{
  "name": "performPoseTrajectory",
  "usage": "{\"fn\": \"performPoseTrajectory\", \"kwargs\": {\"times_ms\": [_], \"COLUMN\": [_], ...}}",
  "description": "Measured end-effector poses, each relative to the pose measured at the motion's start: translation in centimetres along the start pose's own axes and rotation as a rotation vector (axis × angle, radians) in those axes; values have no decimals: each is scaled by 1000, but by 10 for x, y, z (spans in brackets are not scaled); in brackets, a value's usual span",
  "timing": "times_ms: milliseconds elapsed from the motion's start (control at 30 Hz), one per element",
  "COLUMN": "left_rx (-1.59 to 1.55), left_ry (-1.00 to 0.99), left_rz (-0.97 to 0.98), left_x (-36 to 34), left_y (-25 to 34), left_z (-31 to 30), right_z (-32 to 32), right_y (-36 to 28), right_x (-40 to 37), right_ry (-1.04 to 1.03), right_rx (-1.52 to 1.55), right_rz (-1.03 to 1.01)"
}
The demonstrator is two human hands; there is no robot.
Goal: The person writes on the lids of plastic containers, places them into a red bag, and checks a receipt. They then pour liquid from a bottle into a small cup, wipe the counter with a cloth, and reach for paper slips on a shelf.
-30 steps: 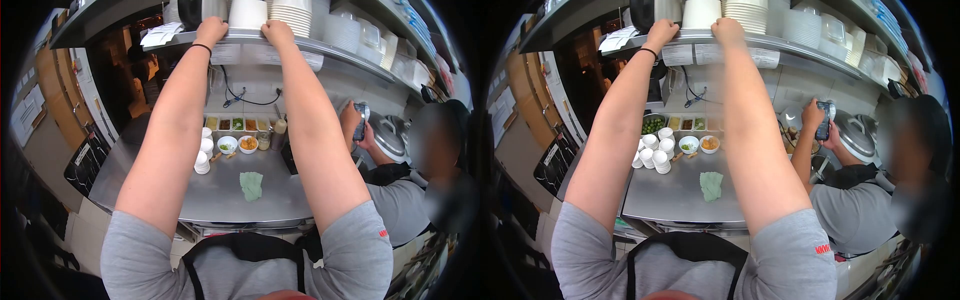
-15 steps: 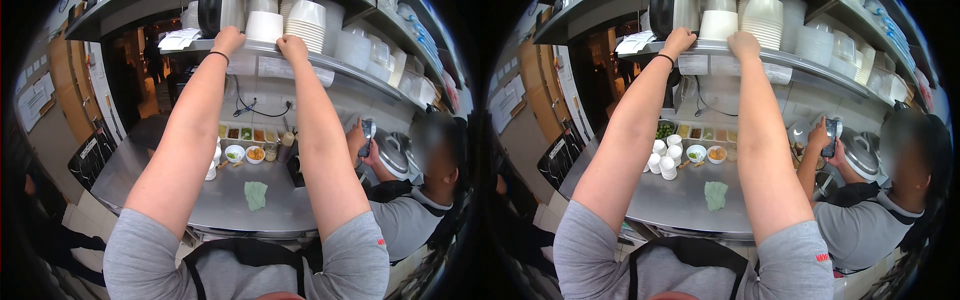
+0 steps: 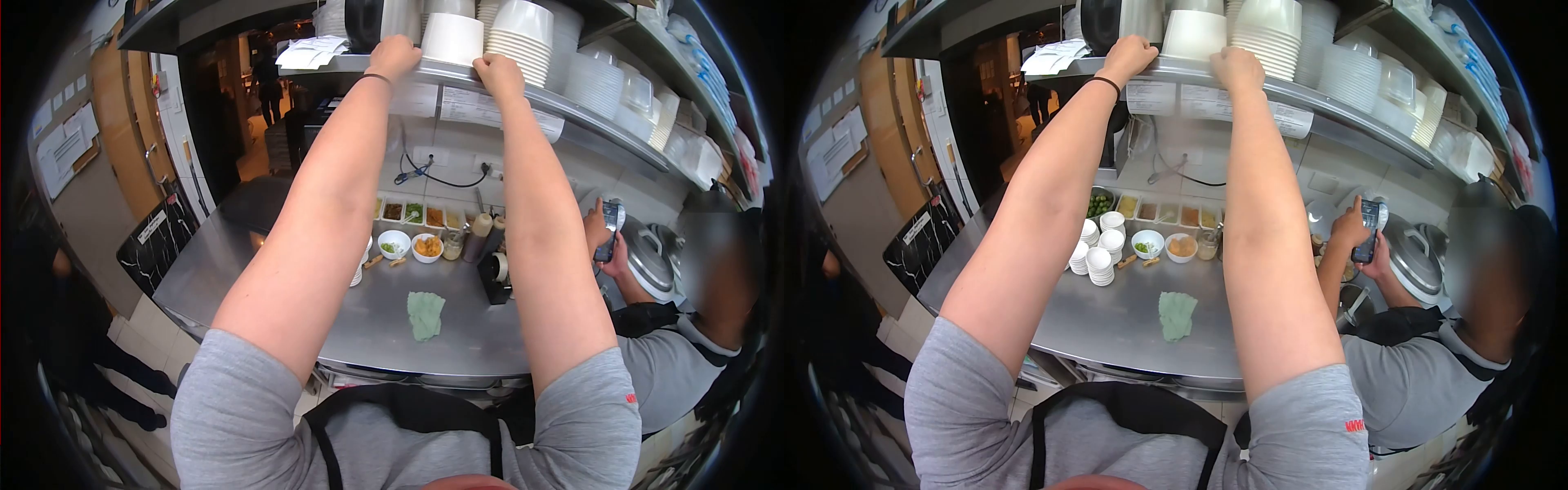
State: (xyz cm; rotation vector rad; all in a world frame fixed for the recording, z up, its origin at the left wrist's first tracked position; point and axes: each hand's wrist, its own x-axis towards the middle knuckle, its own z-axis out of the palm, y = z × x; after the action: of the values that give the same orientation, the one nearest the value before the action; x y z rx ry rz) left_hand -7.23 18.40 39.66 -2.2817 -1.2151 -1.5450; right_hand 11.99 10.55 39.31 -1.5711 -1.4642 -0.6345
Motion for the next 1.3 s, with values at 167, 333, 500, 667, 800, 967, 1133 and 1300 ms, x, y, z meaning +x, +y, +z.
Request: {"fn": "performPoseTrajectory", "kwargs": {"times_ms": [167, 333, 500, 667, 800, 967, 1133, 1300], "left_rx": [-4, -3, 1, 4, 8, 26, 13, -43], "left_ry": [-10, -57, -65, -4, 1, -16, 180, 411], "left_rz": [2, -38, -45, -17, -9, 22, 270, 456], "left_x": [-2, -5, -2, -2, -1, -5, -19, -30], "left_y": [0, 6, 4, 1, 0, -2, -5, -13], "left_z": [-1, -7, -6, -1, -1, 1, 0, 12], "right_z": [1, 0, -1, -1, 0, -1, 6, 16], "right_y": [0, 0, -1, 0, 0, 0, 2, 8], "right_x": [0, -1, -1, -1, -1, -6, -7, -7], "right_ry": [14, 15, 7, 9, 27, 39, 136, 252], "right_rx": [6, 3, -2, 8, 6, 23, 24, 71], "right_rz": [-7, -8, -9, -13, -21, -55, -137, -179]}}
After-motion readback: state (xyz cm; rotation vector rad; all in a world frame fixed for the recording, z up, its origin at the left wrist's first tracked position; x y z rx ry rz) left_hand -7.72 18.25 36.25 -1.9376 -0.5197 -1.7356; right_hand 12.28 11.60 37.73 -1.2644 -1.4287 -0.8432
